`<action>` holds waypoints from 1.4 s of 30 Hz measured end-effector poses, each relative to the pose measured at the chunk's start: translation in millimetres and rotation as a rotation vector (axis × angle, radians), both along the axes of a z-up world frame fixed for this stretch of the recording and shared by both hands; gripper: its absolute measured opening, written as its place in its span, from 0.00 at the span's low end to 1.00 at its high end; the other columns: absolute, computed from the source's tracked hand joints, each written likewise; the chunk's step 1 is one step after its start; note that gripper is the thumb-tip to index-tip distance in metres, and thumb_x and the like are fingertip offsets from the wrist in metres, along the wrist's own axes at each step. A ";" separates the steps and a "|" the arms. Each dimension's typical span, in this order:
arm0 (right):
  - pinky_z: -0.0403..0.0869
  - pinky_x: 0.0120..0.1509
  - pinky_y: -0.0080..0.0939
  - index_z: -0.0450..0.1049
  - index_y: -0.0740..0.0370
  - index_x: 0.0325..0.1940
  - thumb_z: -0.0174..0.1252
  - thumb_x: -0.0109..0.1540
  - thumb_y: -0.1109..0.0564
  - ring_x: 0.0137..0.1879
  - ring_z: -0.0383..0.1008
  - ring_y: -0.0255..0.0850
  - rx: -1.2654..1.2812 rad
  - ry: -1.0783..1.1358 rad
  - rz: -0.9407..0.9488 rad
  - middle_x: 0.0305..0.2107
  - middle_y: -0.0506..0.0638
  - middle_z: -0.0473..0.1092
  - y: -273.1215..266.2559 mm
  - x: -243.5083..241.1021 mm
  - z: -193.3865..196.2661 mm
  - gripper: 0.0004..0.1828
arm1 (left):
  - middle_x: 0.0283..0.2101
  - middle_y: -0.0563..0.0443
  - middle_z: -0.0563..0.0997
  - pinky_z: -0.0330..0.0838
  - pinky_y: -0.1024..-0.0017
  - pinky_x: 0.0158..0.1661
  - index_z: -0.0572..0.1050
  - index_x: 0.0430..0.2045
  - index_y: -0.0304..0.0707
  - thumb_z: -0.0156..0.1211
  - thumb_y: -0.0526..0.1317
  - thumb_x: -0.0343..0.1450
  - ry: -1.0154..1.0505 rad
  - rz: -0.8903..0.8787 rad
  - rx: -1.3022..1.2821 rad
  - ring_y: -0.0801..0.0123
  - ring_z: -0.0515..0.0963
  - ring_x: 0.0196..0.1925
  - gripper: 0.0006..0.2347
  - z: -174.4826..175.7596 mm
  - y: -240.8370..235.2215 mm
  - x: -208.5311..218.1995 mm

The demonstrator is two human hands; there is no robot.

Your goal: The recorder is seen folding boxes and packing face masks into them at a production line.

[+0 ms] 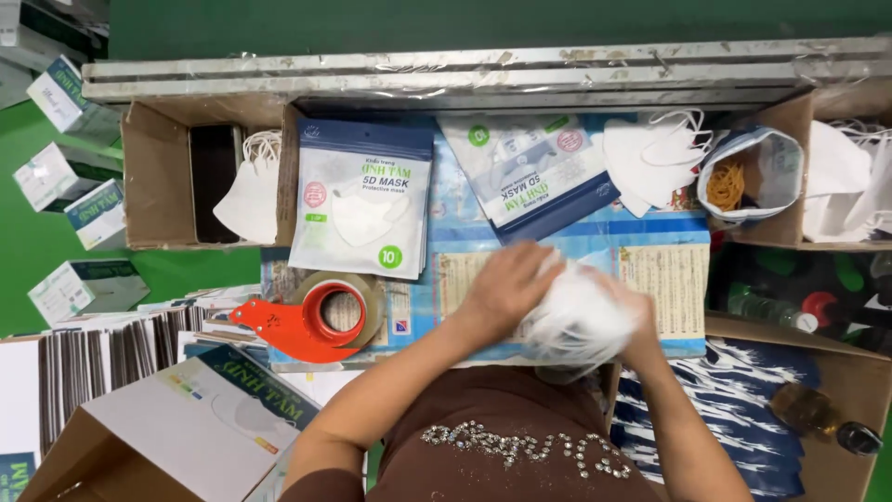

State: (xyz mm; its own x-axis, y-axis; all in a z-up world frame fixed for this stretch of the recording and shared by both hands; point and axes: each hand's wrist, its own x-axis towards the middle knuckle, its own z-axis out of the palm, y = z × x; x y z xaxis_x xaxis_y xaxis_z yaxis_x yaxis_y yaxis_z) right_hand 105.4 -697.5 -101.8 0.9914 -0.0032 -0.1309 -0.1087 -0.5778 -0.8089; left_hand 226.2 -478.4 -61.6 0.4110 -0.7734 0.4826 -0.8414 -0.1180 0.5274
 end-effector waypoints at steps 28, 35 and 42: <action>0.72 0.38 0.49 0.73 0.73 0.59 0.60 0.65 0.66 0.39 0.73 0.51 0.980 0.133 -0.720 0.44 0.65 0.74 35.4 54.8 -12.8 0.18 | 0.31 0.47 0.73 0.70 0.65 0.33 0.75 0.30 0.33 0.60 0.33 0.70 0.304 0.552 -0.407 0.58 0.75 0.32 0.02 27.8 -28.2 44.4; 0.75 0.59 0.41 0.71 0.62 0.60 0.55 0.65 0.58 0.54 0.76 0.39 1.319 0.082 -0.843 0.51 0.50 0.73 35.1 20.6 -22.8 0.19 | 0.30 0.44 0.71 0.70 0.59 0.34 0.72 0.29 0.34 0.64 0.30 0.68 0.105 0.265 -0.284 0.52 0.76 0.33 0.05 28.7 -20.3 -0.2; 0.73 0.58 0.40 0.70 0.65 0.61 0.58 0.63 0.58 0.53 0.75 0.40 0.567 0.008 -0.572 0.49 0.53 0.74 30.0 4.6 12.8 0.22 | 0.35 0.43 0.77 0.76 0.64 0.38 0.67 0.41 0.32 0.62 0.34 0.64 0.819 0.143 -0.329 0.55 0.80 0.35 0.14 76.5 -5.8 -0.1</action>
State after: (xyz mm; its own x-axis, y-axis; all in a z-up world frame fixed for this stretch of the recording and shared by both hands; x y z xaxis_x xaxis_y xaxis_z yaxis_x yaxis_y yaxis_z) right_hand 110.0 -667.5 -89.1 0.8553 -0.4412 -0.2716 -0.2700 0.0678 -0.9605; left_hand 226.2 -484.2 15.0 0.8060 -0.5626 0.1838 -0.1752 0.0698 0.9820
